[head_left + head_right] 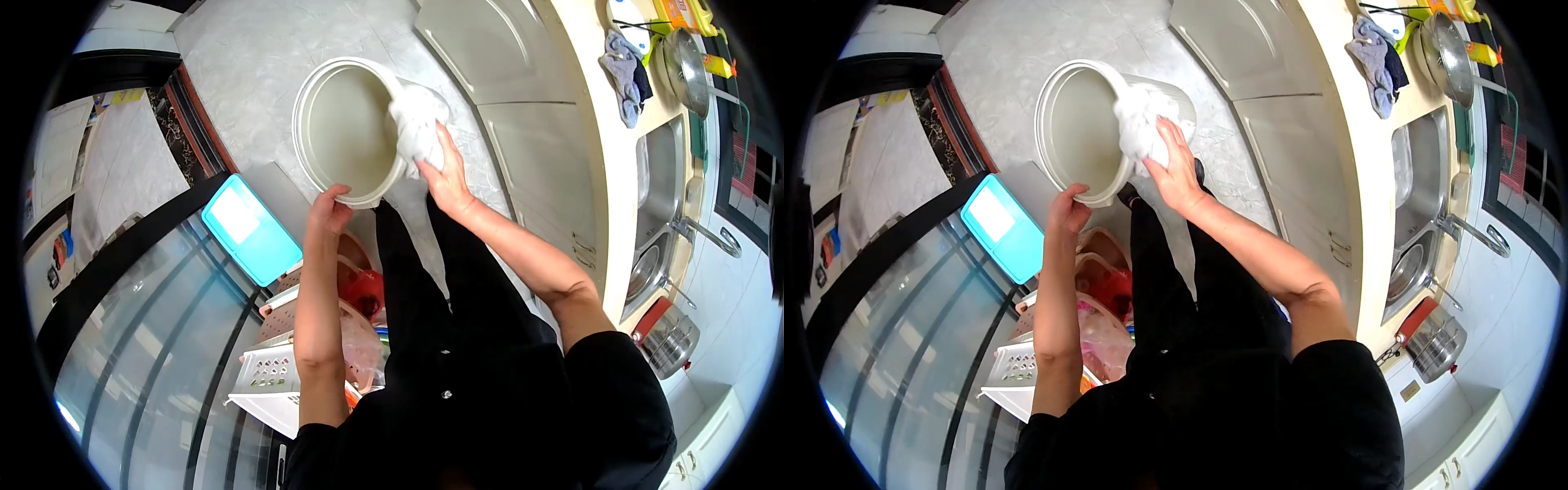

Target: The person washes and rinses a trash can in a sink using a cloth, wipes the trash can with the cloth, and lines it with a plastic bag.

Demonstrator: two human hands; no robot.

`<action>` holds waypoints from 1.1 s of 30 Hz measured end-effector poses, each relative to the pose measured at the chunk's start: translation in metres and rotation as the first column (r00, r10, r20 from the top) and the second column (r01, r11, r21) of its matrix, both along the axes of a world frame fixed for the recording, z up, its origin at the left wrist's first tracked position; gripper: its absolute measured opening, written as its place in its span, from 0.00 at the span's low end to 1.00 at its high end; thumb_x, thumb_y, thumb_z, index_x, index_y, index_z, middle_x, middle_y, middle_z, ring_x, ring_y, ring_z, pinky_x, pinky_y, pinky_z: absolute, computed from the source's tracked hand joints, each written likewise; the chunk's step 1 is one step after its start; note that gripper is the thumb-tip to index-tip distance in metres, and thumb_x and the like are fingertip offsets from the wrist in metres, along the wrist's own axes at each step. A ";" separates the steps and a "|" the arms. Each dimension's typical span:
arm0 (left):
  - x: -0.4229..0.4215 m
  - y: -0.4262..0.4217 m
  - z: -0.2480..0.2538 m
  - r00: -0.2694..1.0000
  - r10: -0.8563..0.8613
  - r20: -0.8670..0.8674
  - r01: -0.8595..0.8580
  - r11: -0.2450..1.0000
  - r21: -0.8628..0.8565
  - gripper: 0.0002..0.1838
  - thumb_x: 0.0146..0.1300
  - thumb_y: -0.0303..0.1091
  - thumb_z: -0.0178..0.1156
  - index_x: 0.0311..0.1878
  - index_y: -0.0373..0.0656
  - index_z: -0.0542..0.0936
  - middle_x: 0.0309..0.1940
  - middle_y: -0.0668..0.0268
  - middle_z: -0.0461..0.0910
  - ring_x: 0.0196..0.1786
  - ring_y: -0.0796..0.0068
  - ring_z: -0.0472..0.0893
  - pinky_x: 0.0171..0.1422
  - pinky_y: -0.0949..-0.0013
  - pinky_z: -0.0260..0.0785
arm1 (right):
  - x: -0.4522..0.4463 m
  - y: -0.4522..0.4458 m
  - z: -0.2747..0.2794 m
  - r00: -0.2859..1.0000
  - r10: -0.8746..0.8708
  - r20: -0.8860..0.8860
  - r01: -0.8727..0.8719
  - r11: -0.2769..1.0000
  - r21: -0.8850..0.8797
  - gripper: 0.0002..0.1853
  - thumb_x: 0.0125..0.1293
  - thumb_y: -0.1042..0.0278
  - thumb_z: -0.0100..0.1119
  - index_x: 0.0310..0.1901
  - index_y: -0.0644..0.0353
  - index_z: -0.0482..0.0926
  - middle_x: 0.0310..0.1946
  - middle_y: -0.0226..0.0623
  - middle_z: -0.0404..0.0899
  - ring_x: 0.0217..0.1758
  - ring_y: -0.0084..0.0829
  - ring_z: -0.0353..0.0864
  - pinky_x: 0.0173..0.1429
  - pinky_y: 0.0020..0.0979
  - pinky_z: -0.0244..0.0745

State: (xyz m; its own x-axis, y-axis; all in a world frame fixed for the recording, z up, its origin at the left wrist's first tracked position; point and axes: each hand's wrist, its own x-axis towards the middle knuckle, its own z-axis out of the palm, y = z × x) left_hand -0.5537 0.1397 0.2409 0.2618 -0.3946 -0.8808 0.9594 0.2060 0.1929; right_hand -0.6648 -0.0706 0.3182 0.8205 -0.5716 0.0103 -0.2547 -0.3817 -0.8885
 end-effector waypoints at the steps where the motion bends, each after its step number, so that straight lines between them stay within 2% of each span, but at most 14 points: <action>1: -0.007 0.005 -0.003 1.000 -0.002 -0.002 0.002 1.000 0.004 0.21 0.51 0.17 0.51 0.51 0.30 0.67 0.48 0.55 0.73 0.49 0.57 0.75 0.55 0.57 0.71 | 0.009 -0.003 0.002 1.000 -0.002 -0.002 0.002 1.000 0.004 0.30 0.53 0.73 0.56 0.59 0.71 0.62 0.57 0.51 0.67 0.62 0.42 0.65 0.66 0.35 0.56; 4: -0.021 0.019 0.005 0.998 -0.003 -0.056 0.007 0.998 0.070 0.24 0.49 0.16 0.51 0.54 0.30 0.66 0.49 0.55 0.72 0.50 0.57 0.75 0.57 0.57 0.70 | 0.046 -0.024 0.008 0.987 -0.126 0.104 0.131 0.990 -0.045 0.25 0.54 0.70 0.56 0.54 0.70 0.69 0.51 0.48 0.73 0.56 0.37 0.71 0.61 0.33 0.62; 6: -0.031 0.025 0.028 0.998 -0.050 0.028 0.048 0.997 0.057 0.27 0.47 0.14 0.50 0.55 0.31 0.66 0.49 0.55 0.72 0.50 0.58 0.75 0.57 0.58 0.70 | 0.064 -0.042 0.017 0.999 0.044 0.008 -0.043 0.922 0.384 0.17 0.51 0.66 0.58 0.43 0.65 0.78 0.38 0.47 0.79 0.44 0.38 0.78 0.51 0.33 0.70; 7: -0.039 0.030 0.031 0.998 -0.057 0.025 0.055 0.997 0.052 0.27 0.47 0.14 0.50 0.55 0.31 0.66 0.49 0.55 0.72 0.50 0.58 0.75 0.57 0.58 0.70 | 0.070 -0.046 0.015 0.996 0.052 -0.072 -0.013 0.889 0.458 0.15 0.51 0.63 0.57 0.39 0.62 0.80 0.30 0.42 0.81 0.36 0.36 0.80 0.45 0.31 0.72; 11: -0.053 0.066 0.024 0.995 -0.080 0.063 0.083 0.996 -0.046 0.23 0.46 0.13 0.49 0.50 0.31 0.69 0.43 0.56 0.75 0.44 0.62 0.77 0.52 0.60 0.73 | 0.073 -0.065 -0.027 0.892 0.276 -0.359 -0.112 0.902 0.417 0.19 0.47 0.59 0.58 0.40 0.62 0.81 0.33 0.42 0.82 0.38 0.33 0.80 0.45 0.29 0.72; 16: -0.064 0.093 0.014 0.985 -0.168 0.044 0.172 0.979 -0.108 0.27 0.43 0.11 0.49 0.53 0.30 0.69 0.39 0.57 0.77 0.39 0.64 0.79 0.48 0.63 0.74 | 0.033 -0.084 -0.080 0.842 0.367 -0.396 -0.112 0.835 0.538 0.20 0.47 0.62 0.58 0.40 0.69 0.80 0.31 0.40 0.81 0.36 0.30 0.79 0.44 0.28 0.72; 18: -0.063 0.091 0.019 0.981 -0.191 0.031 0.193 0.979 -0.065 0.27 0.42 0.11 0.50 0.52 0.30 0.70 0.40 0.56 0.77 0.41 0.62 0.79 0.50 0.62 0.74 | 0.011 -0.093 -0.102 0.805 0.367 -0.466 0.134 0.653 0.746 0.22 0.49 0.62 0.58 0.44 0.70 0.77 0.34 0.40 0.81 0.38 0.31 0.80 0.45 0.29 0.73; 19: -0.063 0.096 0.015 0.974 -0.224 0.031 0.226 0.970 -0.085 0.28 0.42 0.12 0.51 0.53 0.31 0.69 0.42 0.55 0.77 0.42 0.61 0.79 0.50 0.63 0.74 | -0.002 -0.097 -0.113 0.804 0.367 -0.467 0.137 0.650 0.747 0.22 0.49 0.62 0.58 0.44 0.70 0.77 0.34 0.40 0.81 0.38 0.31 0.80 0.45 0.29 0.73; 21: -0.063 0.111 0.002 0.966 -0.259 0.022 0.260 0.960 -0.102 0.29 0.43 0.12 0.51 0.54 0.31 0.69 0.44 0.54 0.77 0.43 0.60 0.80 0.51 0.63 0.74 | -0.026 -0.103 -0.132 0.857 0.296 -0.422 0.389 0.165 0.906 0.23 0.54 0.61 0.55 0.48 0.69 0.75 0.40 0.43 0.80 0.41 0.34 0.80 0.49 0.32 0.74; 22: -0.063 0.122 -0.008 0.957 -0.289 0.014 0.287 0.941 -0.179 0.28 0.46 0.16 0.52 0.56 0.34 0.69 0.47 0.55 0.76 0.47 0.59 0.78 0.54 0.61 0.72 | -0.036 -0.101 -0.135 0.855 0.296 -0.427 0.396 0.159 0.904 0.23 0.54 0.61 0.55 0.48 0.69 0.75 0.40 0.43 0.80 0.41 0.34 0.80 0.49 0.32 0.74; 24: -0.068 0.131 -0.021 0.947 -0.320 0.003 0.310 0.916 -0.256 0.28 0.49 0.20 0.53 0.58 0.37 0.68 0.50 0.57 0.75 0.51 0.59 0.76 0.57 0.59 0.69 | -0.056 -0.091 -0.136 0.943 0.131 -0.306 0.333 -0.327 0.884 0.21 0.58 0.60 0.50 0.48 0.67 0.75 0.44 0.45 0.78 0.44 0.37 0.80 0.52 0.35 0.75; 28: -0.087 0.117 -0.024 0.988 -0.024 -0.153 0.004 0.991 -0.130 0.26 0.55 0.29 0.54 0.60 0.39 0.67 0.54 0.57 0.72 0.55 0.58 0.73 0.59 0.57 0.67 | -0.071 -0.060 -0.147 0.929 0.033 -0.369 0.357 -0.343 0.869 0.20 0.60 0.60 0.48 0.50 0.64 0.74 0.43 0.43 0.79 0.46 0.35 0.79 0.54 0.37 0.73; 31: -0.090 0.110 -0.025 0.968 0.126 -0.216 -0.139 0.989 -0.045 0.26 0.58 0.34 0.55 0.61 0.41 0.67 0.57 0.57 0.71 0.57 0.58 0.72 0.61 0.56 0.66 | -0.064 -0.034 -0.176 0.938 0.050 -0.344 0.346 -0.221 0.912 0.20 0.62 0.59 0.50 0.51 0.64 0.73 0.42 0.41 0.79 0.44 0.31 0.80 0.50 0.34 0.75; 33: -0.086 0.107 -0.028 0.975 0.149 -0.166 -0.189 0.947 -0.260 0.26 0.63 0.42 0.51 0.62 0.42 0.65 0.59 0.59 0.70 0.59 0.56 0.70 0.63 0.53 0.63 | -0.055 -0.028 -0.180 0.921 0.102 -0.375 0.384 -0.098 0.918 0.22 0.63 0.58 0.53 0.53 0.64 0.72 0.42 0.41 0.79 0.41 0.28 0.81 0.45 0.32 0.77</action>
